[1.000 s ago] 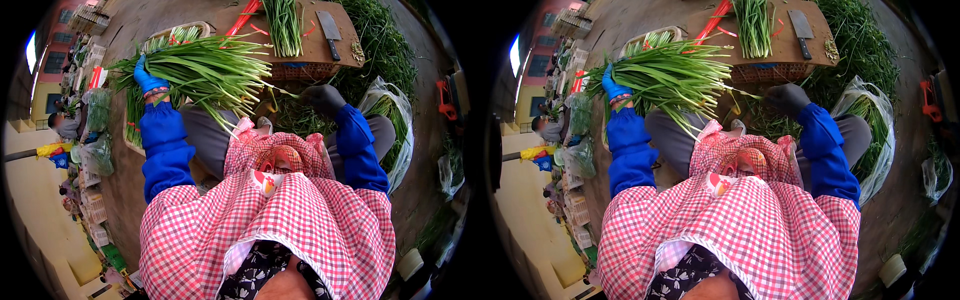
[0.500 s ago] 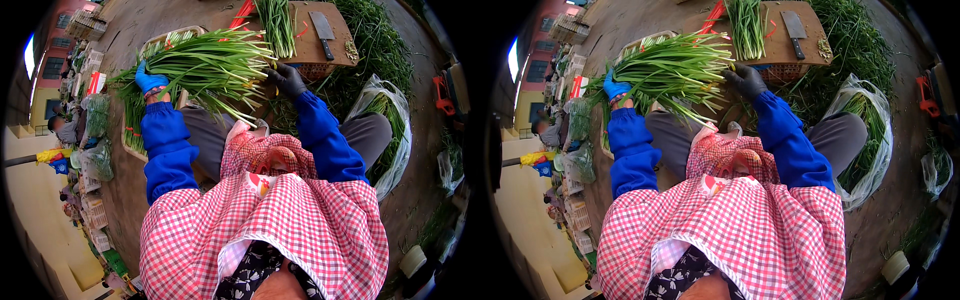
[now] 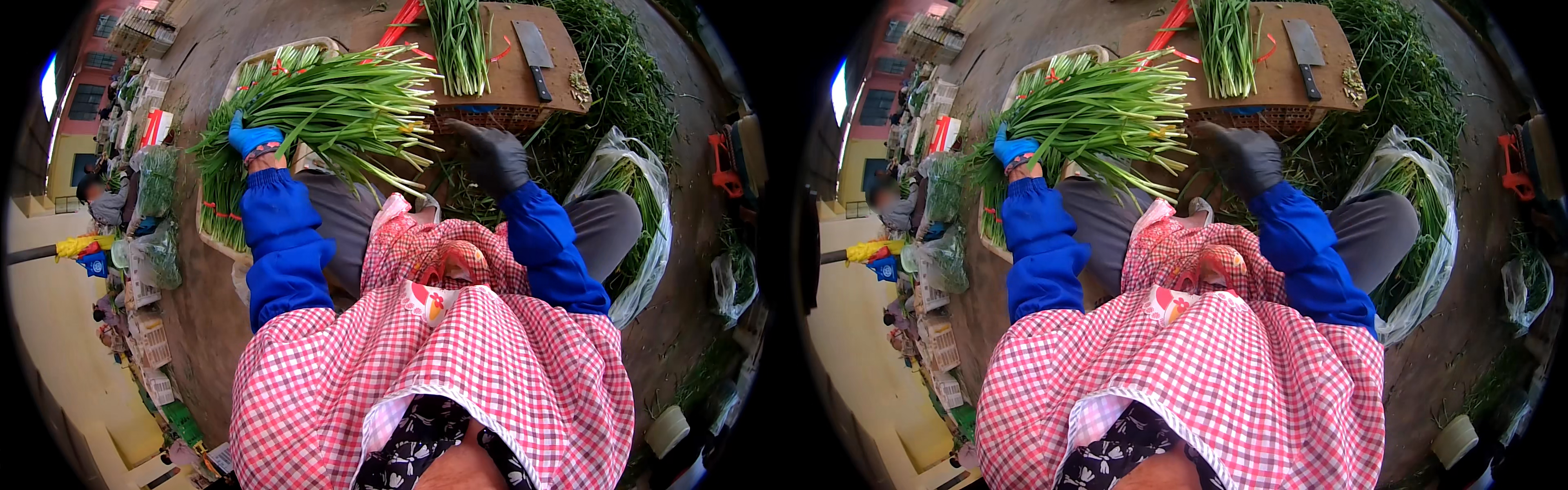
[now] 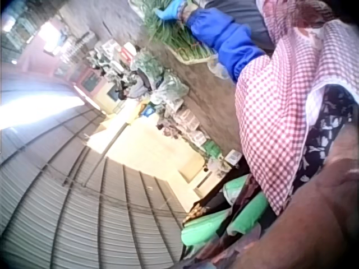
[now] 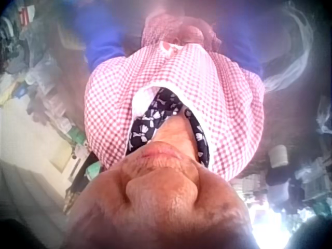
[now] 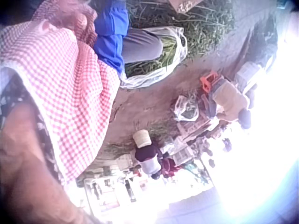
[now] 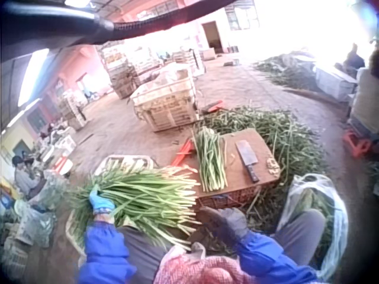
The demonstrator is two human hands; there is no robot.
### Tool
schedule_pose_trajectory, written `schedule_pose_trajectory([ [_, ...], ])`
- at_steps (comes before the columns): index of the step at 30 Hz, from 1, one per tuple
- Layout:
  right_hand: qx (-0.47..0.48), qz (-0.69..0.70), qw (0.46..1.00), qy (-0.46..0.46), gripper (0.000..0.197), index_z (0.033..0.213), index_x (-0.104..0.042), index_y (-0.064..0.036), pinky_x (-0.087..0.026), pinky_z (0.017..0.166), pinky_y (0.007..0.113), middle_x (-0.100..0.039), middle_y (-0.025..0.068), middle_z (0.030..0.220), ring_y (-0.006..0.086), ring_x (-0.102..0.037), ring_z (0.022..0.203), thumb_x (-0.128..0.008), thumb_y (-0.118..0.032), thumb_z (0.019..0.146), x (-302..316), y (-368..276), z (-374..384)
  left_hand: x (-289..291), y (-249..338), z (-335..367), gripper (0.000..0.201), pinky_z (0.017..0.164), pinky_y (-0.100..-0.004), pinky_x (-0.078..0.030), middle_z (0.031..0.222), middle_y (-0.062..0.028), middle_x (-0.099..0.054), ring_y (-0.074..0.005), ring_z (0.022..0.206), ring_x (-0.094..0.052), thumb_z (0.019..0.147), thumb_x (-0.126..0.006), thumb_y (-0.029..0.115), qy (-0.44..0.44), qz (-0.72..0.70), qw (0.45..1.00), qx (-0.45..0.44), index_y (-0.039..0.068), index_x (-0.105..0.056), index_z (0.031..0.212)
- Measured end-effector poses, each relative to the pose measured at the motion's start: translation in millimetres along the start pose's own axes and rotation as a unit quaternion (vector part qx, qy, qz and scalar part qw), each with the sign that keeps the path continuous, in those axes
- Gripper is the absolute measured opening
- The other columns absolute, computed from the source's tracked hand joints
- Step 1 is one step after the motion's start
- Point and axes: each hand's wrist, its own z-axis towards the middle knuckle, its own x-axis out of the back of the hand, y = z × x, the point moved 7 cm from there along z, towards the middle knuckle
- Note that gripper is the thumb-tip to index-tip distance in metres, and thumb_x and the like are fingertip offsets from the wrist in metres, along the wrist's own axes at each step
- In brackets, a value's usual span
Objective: The person cleans and bundles green onions by hand while sitting in an agricultural processing area.
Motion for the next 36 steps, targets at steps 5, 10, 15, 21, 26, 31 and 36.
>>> schedule_pose_trajectory([
  [5, 0.017, -0.044, 0.999, 0.019, 0.030, 0.097, -0.060, -0.0167, -0.044, 0.051, 0.039, -0.060, 0.0108, 0.069, 0.0288, -0.059, 0.060, -0.062, -0.032, 0.072, -13.8, -34.6, 30.7, -14.0, -17.9, -14.8, 0.034, 0.084, -0.0459, -0.041, 0.100, -0.0150, -0.060, -0.0332, 0.090, -0.055, 0.077, -0.049, 0.023, -0.028, -0.011, 0.999, 0.042, 0.001, -0.058, 0.101],
  [10, -0.030, 0.257, 0.962, 0.091, 0.016, 0.080, -0.065, -0.0086, -0.047, 0.048, 0.031, -0.063, 0.0098, 0.068, 0.0210, -0.061, 0.054, -0.065, -0.022, 0.073, -27.3, -19.8, 28.2, -22.4, -19.7, -32.6, 0.035, 0.086, -0.0473, -0.040, 0.103, -0.0164, -0.058, -0.0339, 0.092, -0.054, 0.076, -0.050, 0.025, -0.015, -0.012, 0.999, 0.039, 0.003, -0.058, 0.103],
  [15, -0.220, 0.593, 0.775, -0.009, 0.014, 0.091, -0.062, 0.0017, -0.049, 0.051, 0.025, -0.063, 0.0085, 0.069, 0.0150, -0.061, 0.057, -0.060, -0.005, 0.079, -39.4, -29.9, 6.2, -14.0, -20.6, -15.4, 0.039, 0.091, -0.0512, -0.036, 0.111, -0.0169, -0.054, -0.0354, 0.101, -0.050, 0.079, -0.048, 0.030, -0.064, -0.043, 0.997, 0.014, 0.005, -0.055, 0.109],
  [21, -0.231, 0.714, 0.659, -0.041, 0.015, 0.090, -0.060, 0.0051, -0.051, 0.062, 0.027, -0.064, 0.0099, 0.079, 0.0156, -0.062, 0.069, -0.060, -0.003, 0.078, -44.0, -31.4, -18.5, -16.8, -14.6, -27.5, 0.047, 0.094, -0.0511, -0.032, 0.116, -0.0165, -0.051, -0.0365, 0.106, -0.047, 0.077, -0.051, 0.033, -0.061, -0.062, 0.996, 0.018, 0.004, -0.052, 0.114],
  [26, -0.150, 0.460, 0.839, -0.250, 0.015, 0.092, -0.063, -0.0056, -0.048, 0.058, 0.026, -0.065, 0.0070, 0.076, 0.0143, -0.061, 0.065, -0.060, -0.012, 0.079, -53.0, 26.7, -60.6, -7.8, -4.7, -13.6, 0.050, 0.096, -0.0509, -0.030, 0.120, -0.0168, -0.048, -0.0359, 0.110, -0.043, 0.079, -0.049, 0.036, -0.080, -0.054, 0.995, -0.001, 0.004, -0.050, 0.116],
  [31, -0.158, -0.146, 0.931, -0.295, 0.032, 0.104, -0.059, -0.0118, -0.048, 0.063, 0.032, -0.063, 0.0139, 0.078, 0.0190, -0.063, 0.071, -0.065, -0.019, 0.073, -8.8, 43.3, -55.6, 0.6, 9.4, -9.3, 0.049, 0.098, -0.0500, -0.027, 0.124, -0.0156, -0.046, -0.0352, 0.113, -0.041, 0.081, -0.045, 0.037, -0.069, -0.021, 0.997, 0.002, 0.007, -0.048, 0.120],
  [36, -0.171, 0.360, 0.907, -0.136, 0.046, 0.115, -0.051, -0.0044, -0.047, 0.073, 0.029, -0.061, 0.0096, 0.100, 0.0177, -0.060, 0.087, -0.065, -0.025, 0.076, -31.5, 23.9, -15.2, -8.7, 17.0, -23.0, 0.050, 0.100, -0.0492, -0.025, 0.126, -0.0150, -0.043, -0.0349, 0.115, -0.038, 0.082, -0.043, 0.038, -0.082, -0.005, 0.997, -0.007, 0.009, -0.047, 0.122],
])
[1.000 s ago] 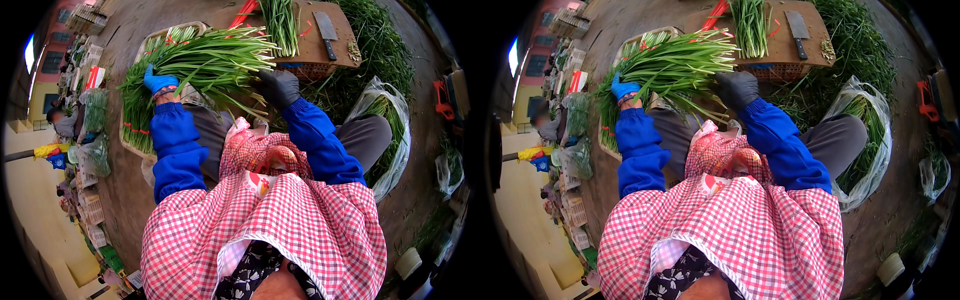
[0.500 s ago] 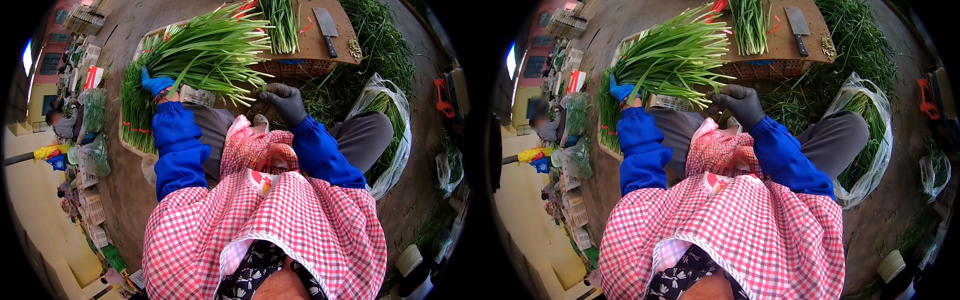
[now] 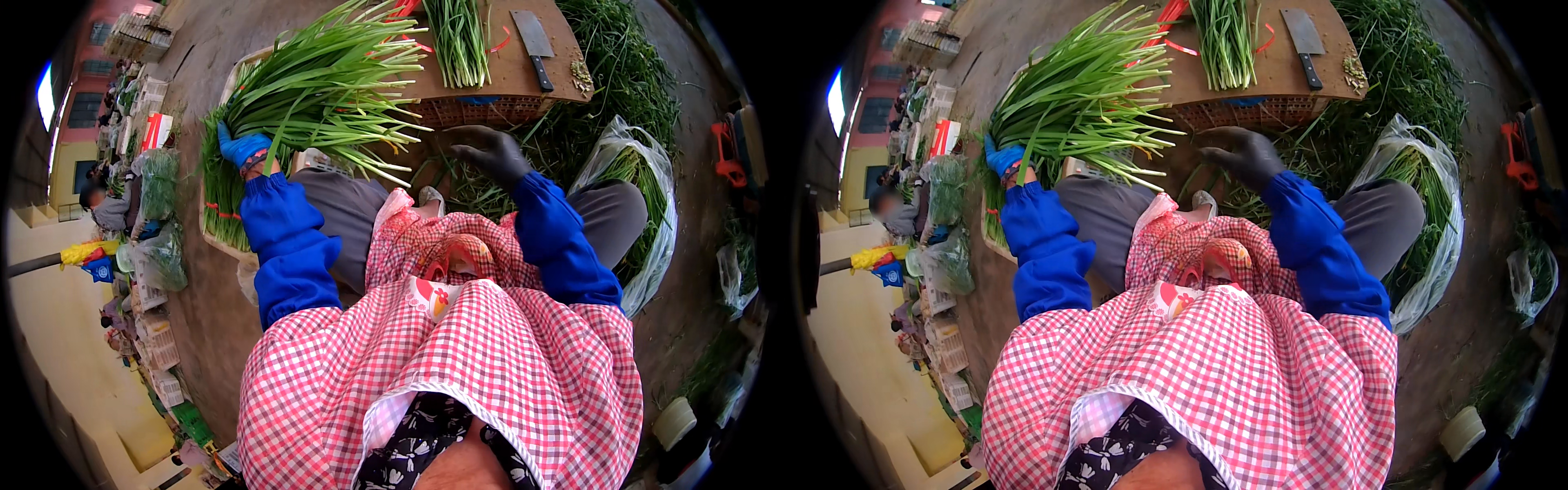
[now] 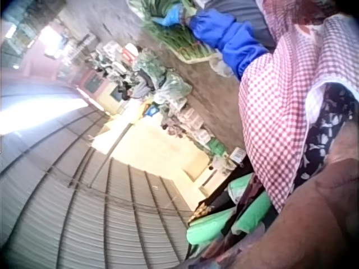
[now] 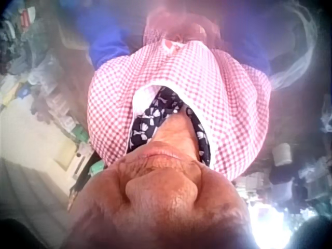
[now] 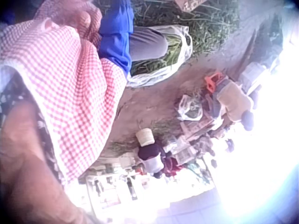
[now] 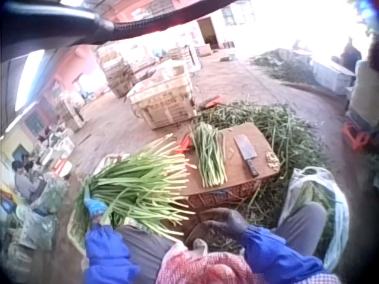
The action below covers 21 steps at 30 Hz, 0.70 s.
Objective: The person cleans and bundles green onions by hand while sitting in an agricultural processing area.
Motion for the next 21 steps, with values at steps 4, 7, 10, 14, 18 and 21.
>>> schedule_pose_trajectory([
  [4, -0.035, 0.273, 0.961, 0.035, 0.038, 0.109, -0.055, -0.0018, -0.043, 0.080, 0.028, -0.060, 0.0096, 0.101, 0.0148, -0.056, 0.092, -0.061, -0.025, 0.080, -47.4, 3.9, 33.4, -5.8, -8.3, -10.1, 0.048, 0.099, -0.0491, -0.027, 0.122, -0.0155, -0.047, -0.0347, 0.112, -0.042, 0.081, -0.045, 0.037, 0.036, -0.015, 0.999, 0.020, 0.008, -0.050, 0.119],
  [7, -0.045, 0.406, 0.911, 0.059, 0.036, 0.109, -0.055, 0.0001, -0.041, 0.084, 0.027, -0.060, 0.0086, 0.102, 0.0147, -0.055, 0.094, -0.060, -0.022, 0.081, -71.7, -10.3, 46.5, -6.9, -11.1, -14.9, 0.045, 0.096, -0.0486, -0.031, 0.119, -0.0154, -0.050, -0.0338, 0.108, -0.046, 0.081, -0.047, 0.034, 0.034, -0.024, 0.999, -0.007, 0.007, -0.052, 0.116],
  [10, -0.065, 0.488, 0.867, 0.077, 0.034, 0.109, -0.054, 0.0016, -0.042, 0.083, 0.028, -0.061, 0.0073, 0.099, 0.0145, -0.056, 0.091, -0.058, -0.018, 0.081, -75.5, -0.3, 52.2, -11.7, -10.6, -23.1, 0.043, 0.094, -0.0486, -0.032, 0.117, -0.0155, -0.051, -0.0339, 0.107, -0.047, 0.081, -0.047, 0.033, 0.046, -0.021, 0.999, -0.008, 0.007, -0.053, 0.114],
  [14, -0.042, 0.491, 0.865, -0.095, 0.029, 0.106, -0.056, -0.0003, -0.047, 0.074, 0.029, -0.062, 0.0060, 0.095, 0.0153, -0.059, 0.084, -0.059, -0.013, 0.079, -60.0, 8.3, 26.0, -0.3, -8.6, -9.5, 0.045, 0.092, -0.0475, -0.035, 0.114, -0.0156, -0.053, -0.0331, 0.103, -0.049, 0.078, -0.049, 0.035, 0.028, -0.007, 1.000, 0.008, 0.006, -0.054, 0.113],
  [18, -0.034, -0.004, 0.961, -0.274, 0.030, 0.105, -0.059, -0.0089, -0.046, 0.073, 0.033, -0.064, 0.0051, 0.086, 0.0185, -0.060, 0.081, -0.061, -0.019, 0.077, -32.7, 73.0, 0.8, 3.9, -6.6, -10.9, 0.043, 0.090, -0.0459, -0.037, 0.110, -0.0143, -0.056, -0.0310, 0.097, -0.052, 0.077, -0.052, 0.036, 0.042, 0.032, 0.998, 0.021, 0.008, -0.057, 0.109],
  [21, 0.054, -0.187, 0.973, -0.122, 0.038, 0.109, -0.056, -0.0104, -0.044, 0.078, 0.035, -0.059, 0.0089, 0.096, 0.0241, -0.057, 0.089, -0.065, -0.019, 0.073, -12.0, 61.7, -4.1, 13.8, -9.4, 3.7, 0.044, 0.088, -0.0450, -0.038, 0.108, -0.0138, -0.057, -0.0308, 0.093, -0.054, 0.075, -0.055, 0.036, 0.043, 0.019, 0.999, 0.012, 0.008, -0.057, 0.109],
])
